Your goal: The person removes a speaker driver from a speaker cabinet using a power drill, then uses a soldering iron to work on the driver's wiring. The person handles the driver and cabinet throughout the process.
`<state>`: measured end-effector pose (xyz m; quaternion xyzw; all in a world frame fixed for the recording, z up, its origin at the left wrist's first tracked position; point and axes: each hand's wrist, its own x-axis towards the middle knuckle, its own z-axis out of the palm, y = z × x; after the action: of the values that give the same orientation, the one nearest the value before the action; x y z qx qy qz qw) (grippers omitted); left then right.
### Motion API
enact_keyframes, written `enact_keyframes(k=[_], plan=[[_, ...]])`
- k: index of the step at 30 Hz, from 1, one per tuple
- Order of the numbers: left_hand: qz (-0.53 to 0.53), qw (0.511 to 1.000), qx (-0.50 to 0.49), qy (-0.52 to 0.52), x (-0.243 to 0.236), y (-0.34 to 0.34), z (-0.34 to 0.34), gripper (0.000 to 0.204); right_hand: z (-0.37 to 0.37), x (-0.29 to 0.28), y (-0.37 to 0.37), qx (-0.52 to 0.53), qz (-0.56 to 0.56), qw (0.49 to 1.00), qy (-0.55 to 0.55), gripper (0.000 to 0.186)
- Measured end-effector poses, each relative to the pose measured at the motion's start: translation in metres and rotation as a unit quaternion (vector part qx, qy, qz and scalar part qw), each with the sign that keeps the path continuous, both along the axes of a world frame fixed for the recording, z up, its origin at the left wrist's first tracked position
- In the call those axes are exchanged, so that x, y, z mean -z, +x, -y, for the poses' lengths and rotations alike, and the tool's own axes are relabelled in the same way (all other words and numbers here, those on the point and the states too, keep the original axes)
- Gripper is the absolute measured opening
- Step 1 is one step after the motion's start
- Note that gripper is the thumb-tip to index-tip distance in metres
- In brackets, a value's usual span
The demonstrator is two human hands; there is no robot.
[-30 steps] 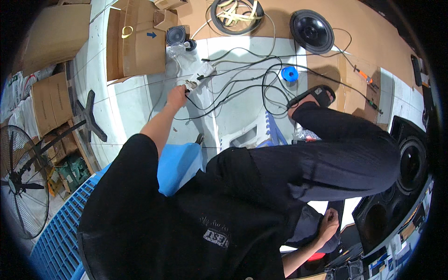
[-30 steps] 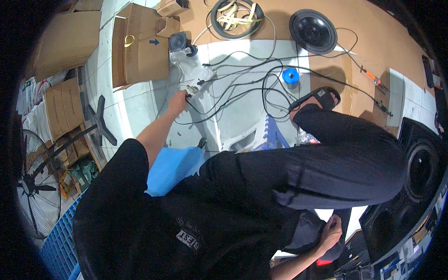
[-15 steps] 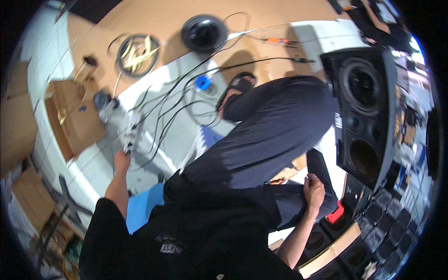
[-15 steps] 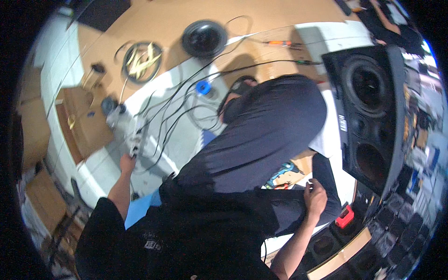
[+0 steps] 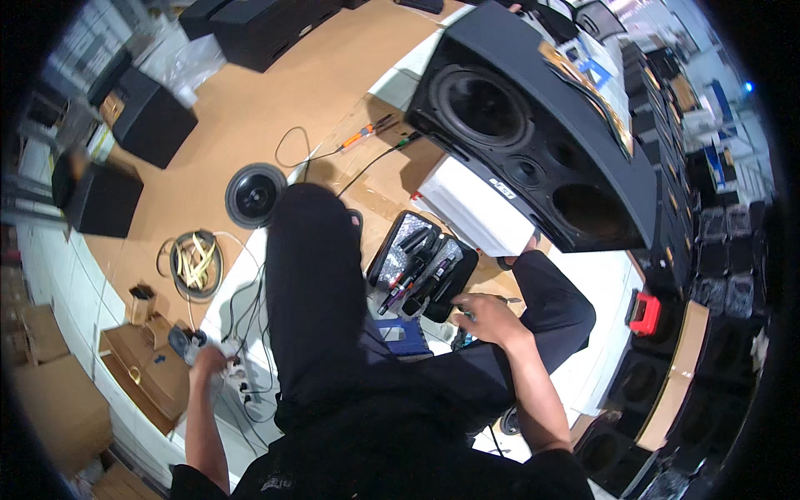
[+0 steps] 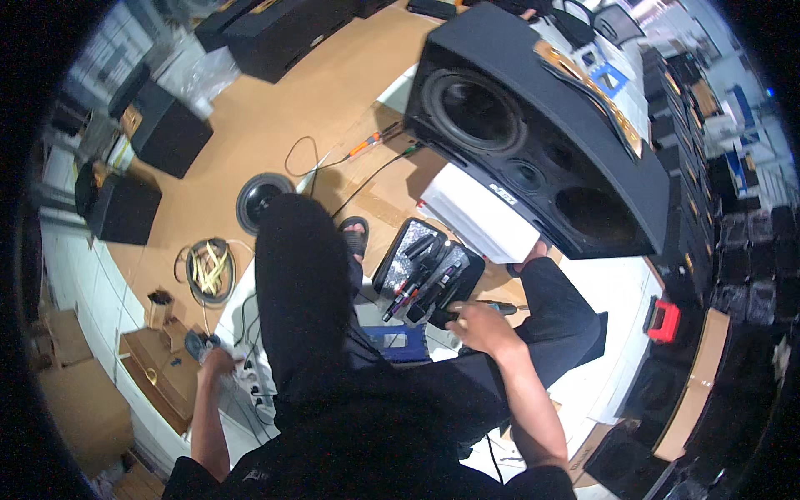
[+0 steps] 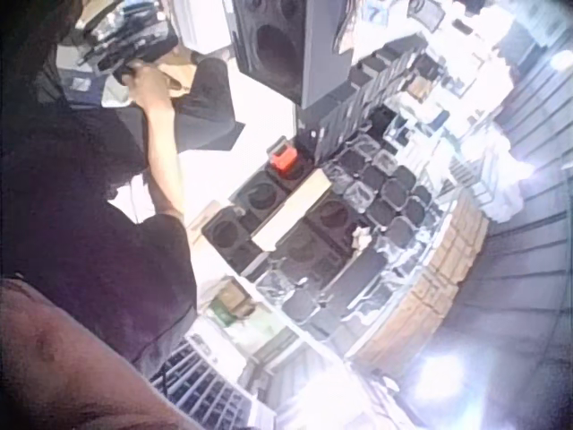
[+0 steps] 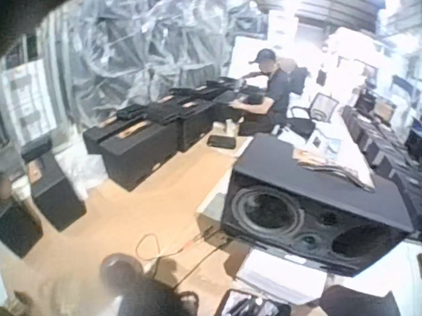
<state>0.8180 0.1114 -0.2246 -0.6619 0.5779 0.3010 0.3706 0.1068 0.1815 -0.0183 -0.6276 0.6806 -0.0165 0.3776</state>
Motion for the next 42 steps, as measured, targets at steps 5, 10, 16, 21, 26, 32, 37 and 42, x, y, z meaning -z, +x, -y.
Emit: enact_keyframes(k=[5,10,16,21,26,32,37,42], plan=[[-0.292,0.842,0.093,-0.444,-0.233,-0.287,0.199,0.04,0.048,-0.022,0.025,-0.186,-0.033,0.982,-0.025,0.037],[-0.264,0.853,0.355,-0.278,-0.35,-0.534,0.247,0.029,0.084,0.02,0.023,-0.247,-0.117,0.962,-0.015,0.026],[-0.273,0.716,0.64,0.05,-0.223,-0.66,0.134,0.036,0.077,0.042,0.068,-0.287,-0.062,0.956,-0.022,0.016],[-0.241,0.558,0.794,0.012,-0.151,-0.662,0.076,0.028,0.059,0.044,0.09,-0.31,-0.034,0.948,-0.063,0.015],[-0.182,0.566,0.797,0.102,-0.179,-0.696,0.065,0.03,0.071,0.046,0.084,-0.264,-0.013,0.963,-0.054,0.016],[-0.365,0.528,0.766,-0.035,-0.223,-0.718,0.074,0.029,0.089,0.043,0.067,-0.222,-0.024,0.974,-0.038,0.019],[-0.608,0.424,0.669,-0.048,-0.323,-0.721,0.083,0.028,0.09,0.05,0.072,-0.202,-0.03,0.979,0.002,0.022],[-0.811,0.29,0.489,0.14,-0.395,-0.676,0.066,0.025,0.119,0.038,0.082,-0.215,-0.041,0.976,0.001,0.025]])
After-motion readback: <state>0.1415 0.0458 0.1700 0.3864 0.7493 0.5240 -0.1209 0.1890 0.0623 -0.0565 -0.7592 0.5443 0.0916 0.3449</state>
